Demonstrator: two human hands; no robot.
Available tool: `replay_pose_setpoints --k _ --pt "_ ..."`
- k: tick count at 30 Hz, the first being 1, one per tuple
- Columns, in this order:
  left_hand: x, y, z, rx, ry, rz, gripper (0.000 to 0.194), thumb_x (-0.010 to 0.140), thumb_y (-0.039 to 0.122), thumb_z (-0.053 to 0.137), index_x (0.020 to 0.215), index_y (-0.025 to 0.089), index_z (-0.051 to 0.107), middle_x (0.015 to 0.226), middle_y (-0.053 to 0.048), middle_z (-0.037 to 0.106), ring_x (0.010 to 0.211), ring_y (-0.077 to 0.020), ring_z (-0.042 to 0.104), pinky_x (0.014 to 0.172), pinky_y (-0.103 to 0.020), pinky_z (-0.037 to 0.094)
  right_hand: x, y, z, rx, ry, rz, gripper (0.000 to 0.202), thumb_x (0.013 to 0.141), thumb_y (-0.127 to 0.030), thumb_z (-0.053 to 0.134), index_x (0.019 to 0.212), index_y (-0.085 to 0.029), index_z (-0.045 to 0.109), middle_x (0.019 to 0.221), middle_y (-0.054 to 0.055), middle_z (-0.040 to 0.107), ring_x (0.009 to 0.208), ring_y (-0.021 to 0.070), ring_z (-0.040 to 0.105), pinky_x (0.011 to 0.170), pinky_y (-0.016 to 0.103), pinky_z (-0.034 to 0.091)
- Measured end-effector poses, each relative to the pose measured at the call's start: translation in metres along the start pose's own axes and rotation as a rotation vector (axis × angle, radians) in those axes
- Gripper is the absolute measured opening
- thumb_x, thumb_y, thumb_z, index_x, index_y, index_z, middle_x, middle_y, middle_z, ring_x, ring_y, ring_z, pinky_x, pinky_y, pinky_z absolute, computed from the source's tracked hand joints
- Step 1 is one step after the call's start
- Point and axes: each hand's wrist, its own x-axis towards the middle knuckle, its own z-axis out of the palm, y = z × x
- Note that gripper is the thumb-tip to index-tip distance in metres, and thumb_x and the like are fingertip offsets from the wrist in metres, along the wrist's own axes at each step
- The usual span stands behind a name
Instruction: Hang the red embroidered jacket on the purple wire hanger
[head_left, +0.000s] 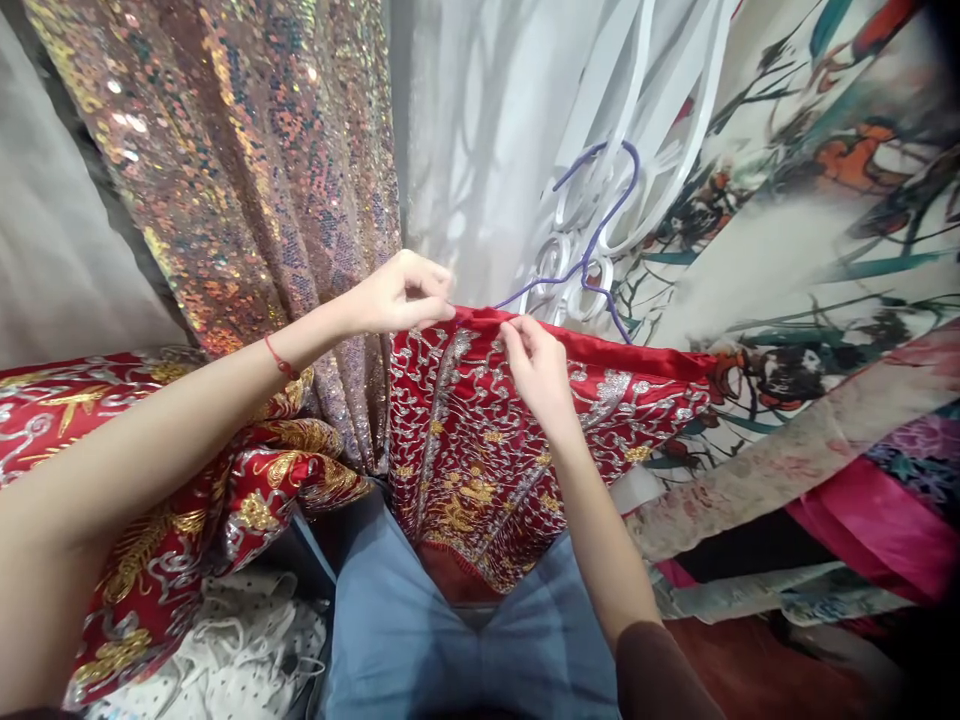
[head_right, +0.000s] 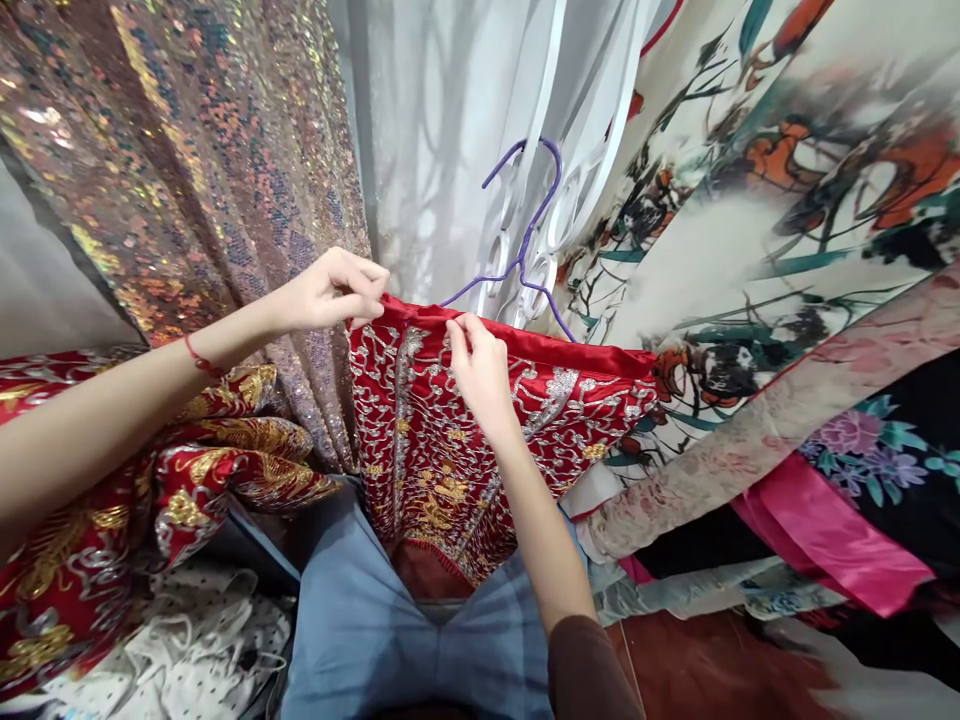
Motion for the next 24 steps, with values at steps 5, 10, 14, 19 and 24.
replay_pose_setpoints --k 5,10,14,19,24 --pt "0.002 -0.013 0.001 0.295 0.227 -0.102 0.022 0.074 0.029 0.059 0.055 0.019 0.065 0.056 -0.001 0.053 0.057 -0.0127 0.047 0.058 -0.030 0.032 0.001 0.000 -0.010 0.063 -0.016 0.043 0.035 0.095 -0.044 0.047 0.076 -0.018 0.062 0.058 -0.003 0.049 0.052 0.0085 0.038 0.053 0.025 0.030" --pt "0.005 0.006 0.011 -0.039 0.326 -0.159 0.020 0.081 0.033 0.062 0.075 0.018 0.073 0.061 -0.001 0.057 0.056 -0.0095 0.044 0.055 -0.027 0.031 0.001 0.002 -0.016 0.154 -0.482 0.059 0.021 0.083 -0.037 0.067 0.078 -0.017 0.073 0.062 0.000 0.062 0.054 0.0086 0.050 0.056 0.024 0.038" --pt "0.005 0.019 0.013 -0.371 0.087 -0.160 0.022 0.078 0.035 0.069 0.072 0.014 0.072 0.058 0.000 0.055 0.051 -0.0064 0.041 0.050 -0.024 0.030 0.004 0.009 -0.012 0.578 -0.621 0.120 0.031 0.081 -0.047 0.070 0.089 -0.018 0.076 0.058 -0.001 0.062 0.043 0.0047 0.039 0.042 0.021 0.027" --pt "0.003 0.018 0.007 -0.506 -0.275 -0.147 0.022 0.077 0.035 0.071 0.076 0.014 0.075 0.065 -0.003 0.064 0.054 -0.0066 0.048 0.050 -0.022 0.035 0.004 0.012 0.003 0.833 -0.345 0.152 0.037 0.085 -0.051 0.065 0.111 -0.026 0.072 0.061 -0.004 0.059 0.038 0.0023 0.031 0.039 0.020 0.024" --pt "0.002 0.013 0.007 -0.414 -0.230 -0.149 0.017 0.073 0.032 0.075 0.078 0.016 0.078 0.074 -0.004 0.069 0.065 -0.0091 0.057 0.061 -0.022 0.043 0.007 0.003 0.008 0.401 -0.149 -0.215 0.022 0.087 -0.033 0.065 0.107 -0.029 0.074 0.083 0.000 0.064 0.056 0.0069 0.049 0.052 0.023 0.042"
